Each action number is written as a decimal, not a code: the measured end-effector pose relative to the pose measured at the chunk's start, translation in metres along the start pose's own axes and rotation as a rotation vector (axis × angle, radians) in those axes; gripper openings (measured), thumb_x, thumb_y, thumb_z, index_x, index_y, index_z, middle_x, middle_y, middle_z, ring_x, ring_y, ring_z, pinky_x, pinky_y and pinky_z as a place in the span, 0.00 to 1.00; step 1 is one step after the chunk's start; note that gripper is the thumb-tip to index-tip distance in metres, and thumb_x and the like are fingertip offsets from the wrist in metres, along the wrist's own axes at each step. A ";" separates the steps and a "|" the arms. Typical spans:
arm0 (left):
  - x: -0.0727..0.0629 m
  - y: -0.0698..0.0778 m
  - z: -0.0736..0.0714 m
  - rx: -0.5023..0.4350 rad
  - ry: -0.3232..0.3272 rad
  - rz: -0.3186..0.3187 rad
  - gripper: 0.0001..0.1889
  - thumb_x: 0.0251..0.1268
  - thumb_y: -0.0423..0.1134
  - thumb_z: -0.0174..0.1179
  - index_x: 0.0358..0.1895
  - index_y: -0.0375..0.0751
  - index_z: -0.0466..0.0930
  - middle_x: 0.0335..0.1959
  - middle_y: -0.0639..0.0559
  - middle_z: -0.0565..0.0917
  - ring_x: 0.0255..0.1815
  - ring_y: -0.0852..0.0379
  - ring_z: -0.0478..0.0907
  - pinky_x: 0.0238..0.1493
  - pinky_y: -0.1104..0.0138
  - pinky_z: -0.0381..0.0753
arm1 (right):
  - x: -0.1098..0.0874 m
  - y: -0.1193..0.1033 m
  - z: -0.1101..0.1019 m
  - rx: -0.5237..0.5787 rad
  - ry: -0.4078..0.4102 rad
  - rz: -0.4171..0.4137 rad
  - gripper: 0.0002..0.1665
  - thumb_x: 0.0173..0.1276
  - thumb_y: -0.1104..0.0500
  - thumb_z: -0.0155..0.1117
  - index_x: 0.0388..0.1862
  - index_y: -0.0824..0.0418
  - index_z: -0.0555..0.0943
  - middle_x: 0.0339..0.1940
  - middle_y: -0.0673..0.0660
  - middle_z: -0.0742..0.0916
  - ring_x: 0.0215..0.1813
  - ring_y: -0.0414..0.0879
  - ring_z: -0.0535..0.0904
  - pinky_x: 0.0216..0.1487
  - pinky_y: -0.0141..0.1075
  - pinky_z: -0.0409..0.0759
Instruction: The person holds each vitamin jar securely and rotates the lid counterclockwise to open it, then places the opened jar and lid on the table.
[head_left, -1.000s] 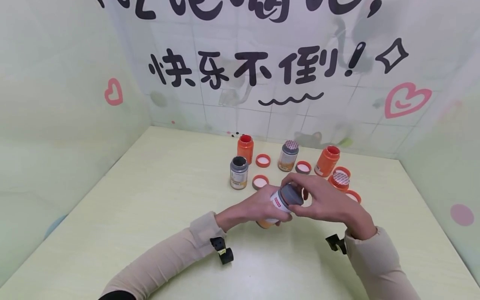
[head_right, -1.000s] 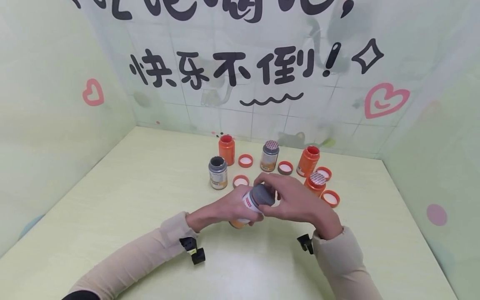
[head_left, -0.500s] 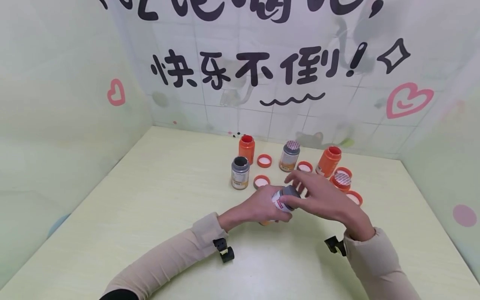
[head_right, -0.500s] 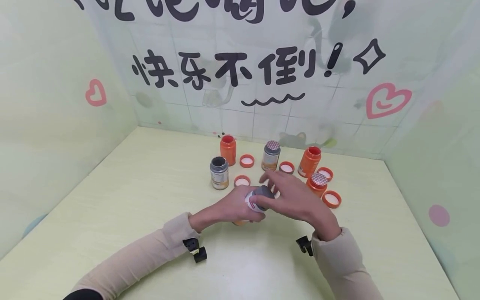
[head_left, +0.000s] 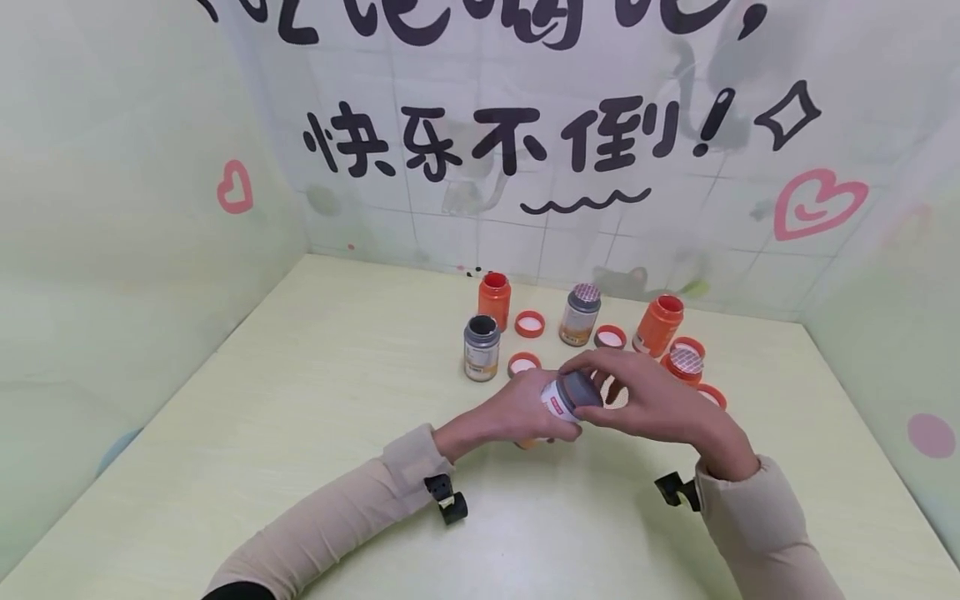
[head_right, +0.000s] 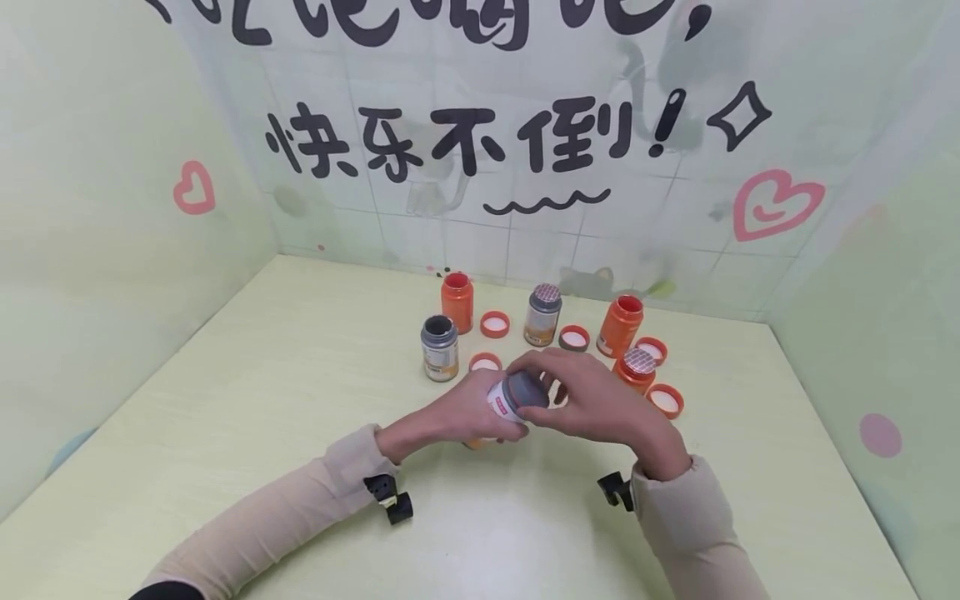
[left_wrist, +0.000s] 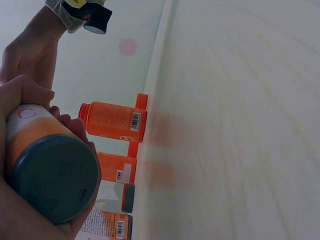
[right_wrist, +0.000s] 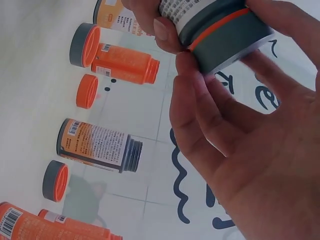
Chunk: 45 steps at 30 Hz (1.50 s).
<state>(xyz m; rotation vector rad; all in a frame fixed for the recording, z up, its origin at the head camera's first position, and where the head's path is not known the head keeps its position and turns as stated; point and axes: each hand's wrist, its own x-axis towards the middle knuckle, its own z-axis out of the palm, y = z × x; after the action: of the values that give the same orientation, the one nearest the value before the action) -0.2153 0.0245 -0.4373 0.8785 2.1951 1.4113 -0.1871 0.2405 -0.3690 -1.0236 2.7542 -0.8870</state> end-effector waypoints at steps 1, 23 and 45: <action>0.000 0.000 0.000 -0.006 -0.003 -0.001 0.17 0.56 0.39 0.71 0.49 0.48 0.79 0.35 0.55 0.86 0.26 0.59 0.83 0.30 0.67 0.85 | 0.000 0.000 0.000 0.002 0.005 -0.028 0.25 0.64 0.57 0.76 0.61 0.49 0.82 0.49 0.43 0.86 0.47 0.37 0.80 0.44 0.35 0.86; -0.003 0.001 -0.001 0.014 0.030 0.002 0.18 0.56 0.41 0.71 0.50 0.48 0.80 0.37 0.56 0.85 0.30 0.61 0.83 0.32 0.67 0.85 | 0.003 0.000 0.005 0.053 0.049 0.025 0.24 0.65 0.57 0.76 0.60 0.54 0.81 0.47 0.47 0.86 0.47 0.40 0.84 0.47 0.37 0.87; 0.001 0.006 0.001 -0.203 -0.101 0.012 0.24 0.63 0.39 0.68 0.61 0.43 0.73 0.51 0.43 0.83 0.36 0.56 0.85 0.41 0.66 0.87 | -0.003 0.004 -0.010 0.116 0.057 -0.261 0.34 0.55 0.78 0.74 0.57 0.53 0.80 0.54 0.49 0.85 0.56 0.40 0.80 0.56 0.37 0.86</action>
<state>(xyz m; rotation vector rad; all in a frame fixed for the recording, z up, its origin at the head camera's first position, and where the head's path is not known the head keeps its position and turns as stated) -0.2138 0.0275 -0.4321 0.8719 1.9362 1.5282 -0.1895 0.2493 -0.3632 -1.3769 2.6153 -1.1100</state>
